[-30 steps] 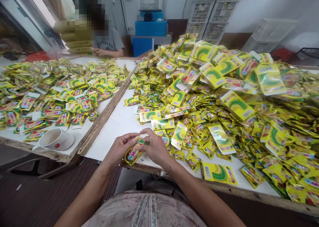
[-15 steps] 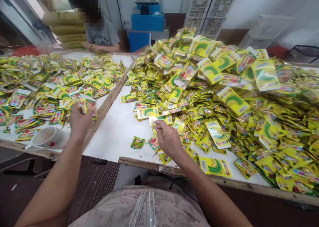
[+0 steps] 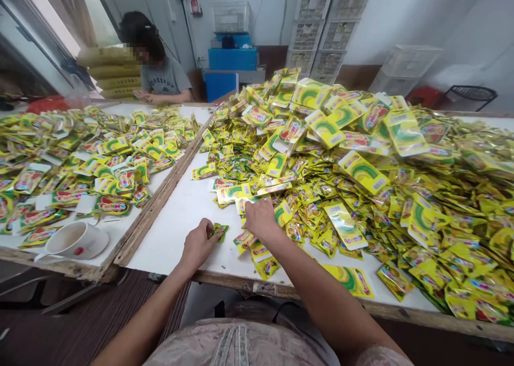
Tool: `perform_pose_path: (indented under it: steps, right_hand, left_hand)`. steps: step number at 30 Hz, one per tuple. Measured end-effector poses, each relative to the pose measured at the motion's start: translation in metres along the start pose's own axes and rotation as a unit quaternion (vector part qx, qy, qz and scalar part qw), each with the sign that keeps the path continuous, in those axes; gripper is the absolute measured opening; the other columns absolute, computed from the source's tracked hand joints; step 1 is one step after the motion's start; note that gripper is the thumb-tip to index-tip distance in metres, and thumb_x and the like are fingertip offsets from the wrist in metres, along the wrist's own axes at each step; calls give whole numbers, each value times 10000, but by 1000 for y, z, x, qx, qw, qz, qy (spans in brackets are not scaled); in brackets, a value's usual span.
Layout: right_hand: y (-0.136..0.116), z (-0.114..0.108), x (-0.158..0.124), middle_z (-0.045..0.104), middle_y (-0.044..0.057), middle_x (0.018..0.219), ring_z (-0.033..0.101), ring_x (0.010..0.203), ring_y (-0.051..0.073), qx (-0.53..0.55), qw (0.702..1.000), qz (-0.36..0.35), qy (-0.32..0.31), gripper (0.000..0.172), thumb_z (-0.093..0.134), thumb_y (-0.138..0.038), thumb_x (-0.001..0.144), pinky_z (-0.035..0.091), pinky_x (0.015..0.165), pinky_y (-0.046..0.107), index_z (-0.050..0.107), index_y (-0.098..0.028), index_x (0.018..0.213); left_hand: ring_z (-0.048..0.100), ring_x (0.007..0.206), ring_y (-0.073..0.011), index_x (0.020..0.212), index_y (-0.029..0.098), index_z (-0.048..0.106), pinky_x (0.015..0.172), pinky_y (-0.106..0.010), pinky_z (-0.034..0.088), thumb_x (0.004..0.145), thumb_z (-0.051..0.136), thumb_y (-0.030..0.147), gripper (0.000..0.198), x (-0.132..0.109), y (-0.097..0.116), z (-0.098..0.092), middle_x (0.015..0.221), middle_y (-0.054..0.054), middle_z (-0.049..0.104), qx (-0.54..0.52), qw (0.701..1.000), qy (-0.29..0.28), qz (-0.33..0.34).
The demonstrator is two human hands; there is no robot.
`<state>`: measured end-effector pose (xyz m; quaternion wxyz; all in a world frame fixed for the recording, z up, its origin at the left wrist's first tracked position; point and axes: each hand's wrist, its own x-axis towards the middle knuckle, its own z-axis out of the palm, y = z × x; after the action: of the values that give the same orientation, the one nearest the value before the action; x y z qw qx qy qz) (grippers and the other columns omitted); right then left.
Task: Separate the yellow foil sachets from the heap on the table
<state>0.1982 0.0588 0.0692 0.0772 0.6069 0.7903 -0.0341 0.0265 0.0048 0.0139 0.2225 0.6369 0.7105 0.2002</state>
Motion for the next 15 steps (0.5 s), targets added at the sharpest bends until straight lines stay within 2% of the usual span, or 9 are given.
perform_pose_path:
  steps: [2, 4, 6, 8, 10, 12, 13, 15]
  right_hand:
    - [2, 1, 2, 688, 152, 878, 586, 941, 311, 11, 1000, 1, 0, 430, 737, -401, 657, 338, 793, 376, 625, -139, 980]
    - [6, 0, -1, 684, 135, 914, 579, 950, 287, 45, 999, 6, 24, 297, 671, -372, 731, 348, 780, 357, 635, -159, 935]
    - [8, -1, -9, 674, 119, 974, 574, 954, 249, 140, 987, -10, 72, 227, 593, -347, 801, 360, 773, 327, 636, -168, 933]
    - [4, -1, -17, 668, 92, 980, 581, 904, 210, 284, 953, -51, 87, 253, 595, -360, 796, 379, 735, 289, 629, -172, 963]
    - [-5, 3, -25, 663, 45, 811, 576, 736, 169, 418, 904, -83, 46, 268, 630, -405, 754, 377, 628, 258, 635, -165, 873]
    - [-15, 10, -32, 568, -15, 595, 498, 564, 126, 535, 842, -72, 7, 292, 667, -447, 696, 329, 528, 239, 599, -162, 697]
    - [-20, 13, -34, 516, -36, 541, 459, 524, 109, 596, 801, -60, 0, 320, 687, -461, 664, 312, 507, 233, 568, -165, 638]
    - [-26, 18, -39, 500, -50, 542, 446, 515, 92, 723, 690, -30, -12, 352, 721, -473, 610, 321, 506, 225, 545, -168, 630]
  left_hand:
    - [600, 691, -184, 808, 206, 533, 609, -265, 389, 734, 599, 333, 161, 6, -6, -5, 727, -13, 655, -123, 992, 12, -16]
    - [608, 675, -172, 778, 193, 559, 614, -260, 414, 666, 669, 347, 219, 10, -11, -9, 728, -11, 670, -254, 967, 5, -26]
    - [606, 649, -161, 762, 170, 595, 619, -257, 436, 602, 723, 346, 270, 11, -11, -12, 708, -14, 673, -366, 929, -28, -36]
    - [595, 624, -145, 772, 150, 628, 612, -247, 445, 562, 756, 322, 300, 9, -6, -13, 681, -11, 667, -438, 895, -76, -33]
    - [578, 593, -122, 784, 142, 640, 589, -226, 442, 536, 778, 276, 315, 7, 2, -16, 648, 4, 653, -475, 873, -107, -27]
    - [556, 545, -97, 773, 143, 628, 550, -203, 432, 506, 796, 235, 329, 3, 12, -19, 596, 26, 632, -502, 856, -118, -34]
    - [543, 515, -87, 754, 143, 615, 527, -192, 424, 490, 806, 223, 335, 2, 16, -21, 566, 35, 620, -514, 848, -122, -43]
    - [523, 465, -77, 703, 141, 584, 478, -179, 404, 468, 819, 221, 342, -1, 21, -25, 517, 39, 604, -537, 830, -138, -58]
